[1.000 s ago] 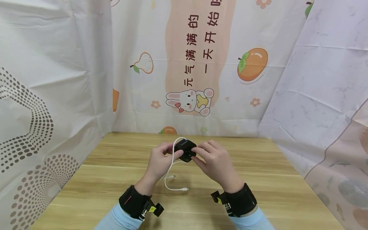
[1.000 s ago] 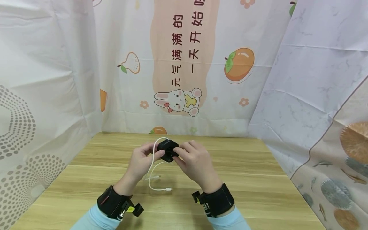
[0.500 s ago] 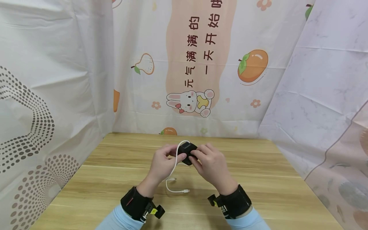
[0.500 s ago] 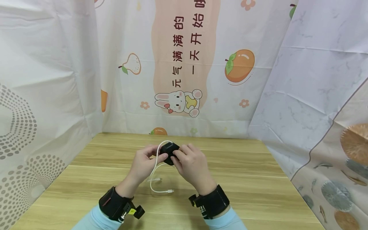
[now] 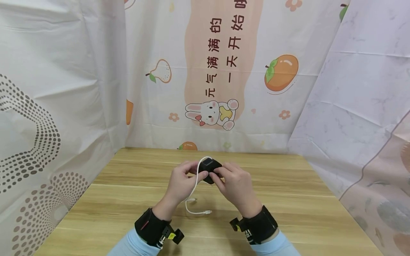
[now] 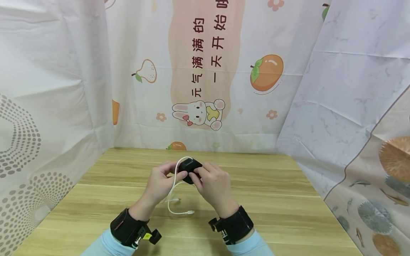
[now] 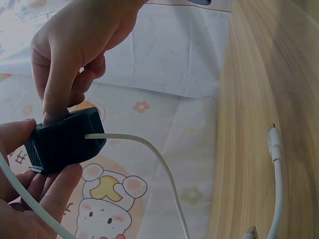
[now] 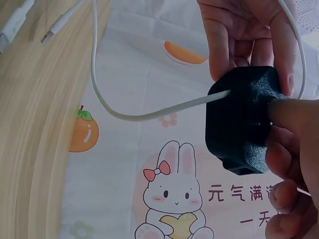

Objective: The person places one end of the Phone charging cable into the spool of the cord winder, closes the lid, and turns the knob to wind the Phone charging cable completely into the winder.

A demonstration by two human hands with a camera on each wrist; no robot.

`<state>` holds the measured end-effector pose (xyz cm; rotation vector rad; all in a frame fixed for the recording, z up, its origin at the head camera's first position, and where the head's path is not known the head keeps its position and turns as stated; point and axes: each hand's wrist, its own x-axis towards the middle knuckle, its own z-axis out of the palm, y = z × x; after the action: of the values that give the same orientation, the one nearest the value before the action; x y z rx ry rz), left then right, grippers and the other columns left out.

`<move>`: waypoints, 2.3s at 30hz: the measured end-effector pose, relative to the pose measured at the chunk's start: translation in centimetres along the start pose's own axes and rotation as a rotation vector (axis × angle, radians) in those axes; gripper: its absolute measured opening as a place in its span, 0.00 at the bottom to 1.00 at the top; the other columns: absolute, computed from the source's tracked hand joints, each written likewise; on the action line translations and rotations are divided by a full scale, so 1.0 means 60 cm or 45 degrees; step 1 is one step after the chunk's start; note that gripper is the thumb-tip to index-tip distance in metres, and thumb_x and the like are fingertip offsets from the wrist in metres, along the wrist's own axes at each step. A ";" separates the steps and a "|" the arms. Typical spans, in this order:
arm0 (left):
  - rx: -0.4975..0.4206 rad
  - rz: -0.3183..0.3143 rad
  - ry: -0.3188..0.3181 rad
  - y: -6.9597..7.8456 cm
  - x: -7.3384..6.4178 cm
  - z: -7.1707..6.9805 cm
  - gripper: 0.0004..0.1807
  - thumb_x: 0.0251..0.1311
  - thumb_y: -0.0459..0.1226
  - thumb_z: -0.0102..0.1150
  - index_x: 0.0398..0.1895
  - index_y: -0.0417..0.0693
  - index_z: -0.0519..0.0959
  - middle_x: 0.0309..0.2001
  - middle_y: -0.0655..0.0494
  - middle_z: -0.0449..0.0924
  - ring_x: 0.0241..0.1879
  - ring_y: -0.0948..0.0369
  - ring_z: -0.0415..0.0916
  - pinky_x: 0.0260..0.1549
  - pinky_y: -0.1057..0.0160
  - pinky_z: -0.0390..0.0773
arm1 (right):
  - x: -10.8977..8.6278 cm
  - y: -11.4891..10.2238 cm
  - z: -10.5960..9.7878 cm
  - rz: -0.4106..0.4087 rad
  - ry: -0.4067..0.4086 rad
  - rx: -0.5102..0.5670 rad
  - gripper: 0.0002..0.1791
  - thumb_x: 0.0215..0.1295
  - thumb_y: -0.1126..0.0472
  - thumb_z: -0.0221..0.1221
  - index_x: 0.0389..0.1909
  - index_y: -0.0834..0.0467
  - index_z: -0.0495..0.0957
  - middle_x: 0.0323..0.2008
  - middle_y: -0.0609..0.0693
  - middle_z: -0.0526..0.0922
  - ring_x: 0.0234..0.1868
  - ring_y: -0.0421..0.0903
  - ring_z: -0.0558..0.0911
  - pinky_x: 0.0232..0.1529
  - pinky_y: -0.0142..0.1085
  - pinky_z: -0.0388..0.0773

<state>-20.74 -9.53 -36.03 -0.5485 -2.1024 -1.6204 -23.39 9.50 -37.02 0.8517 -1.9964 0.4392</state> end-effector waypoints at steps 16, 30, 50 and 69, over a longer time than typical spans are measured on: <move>-0.015 0.129 0.028 0.003 -0.002 0.007 0.14 0.51 0.31 0.69 0.42 0.38 0.82 0.35 0.49 0.76 0.35 0.55 0.78 0.29 0.65 0.81 | -0.008 -0.013 0.023 0.308 0.057 0.236 0.13 0.60 0.57 0.61 0.17 0.51 0.75 0.16 0.38 0.66 0.15 0.34 0.64 0.14 0.27 0.61; 0.071 0.292 0.082 -0.047 0.003 0.014 0.16 0.51 0.41 0.70 0.43 0.45 0.83 0.34 0.54 0.75 0.35 0.60 0.77 0.27 0.67 0.80 | -0.003 -0.018 0.024 0.875 -0.122 0.869 0.15 0.66 0.61 0.56 0.18 0.56 0.80 0.12 0.46 0.69 0.12 0.41 0.64 0.12 0.31 0.59; 0.062 0.218 0.089 -0.055 0.007 0.002 0.17 0.52 0.43 0.69 0.43 0.47 0.83 0.35 0.55 0.75 0.35 0.60 0.78 0.28 0.64 0.81 | 0.006 -0.008 0.003 0.393 0.053 0.421 0.04 0.55 0.58 0.68 0.26 0.53 0.83 0.15 0.36 0.67 0.16 0.33 0.65 0.15 0.26 0.61; 0.043 0.131 0.100 -0.045 0.011 -0.012 0.17 0.51 0.44 0.70 0.43 0.46 0.83 0.35 0.58 0.77 0.35 0.61 0.78 0.29 0.65 0.81 | 0.018 0.034 -0.072 0.196 0.069 0.261 0.11 0.54 0.57 0.68 0.38 0.55 0.83 0.25 0.44 0.72 0.23 0.41 0.68 0.21 0.29 0.64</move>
<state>-22.72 -10.86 -37.67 -0.5634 -2.0076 -1.5218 -22.65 13.05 -33.72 0.8034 -1.9981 0.7579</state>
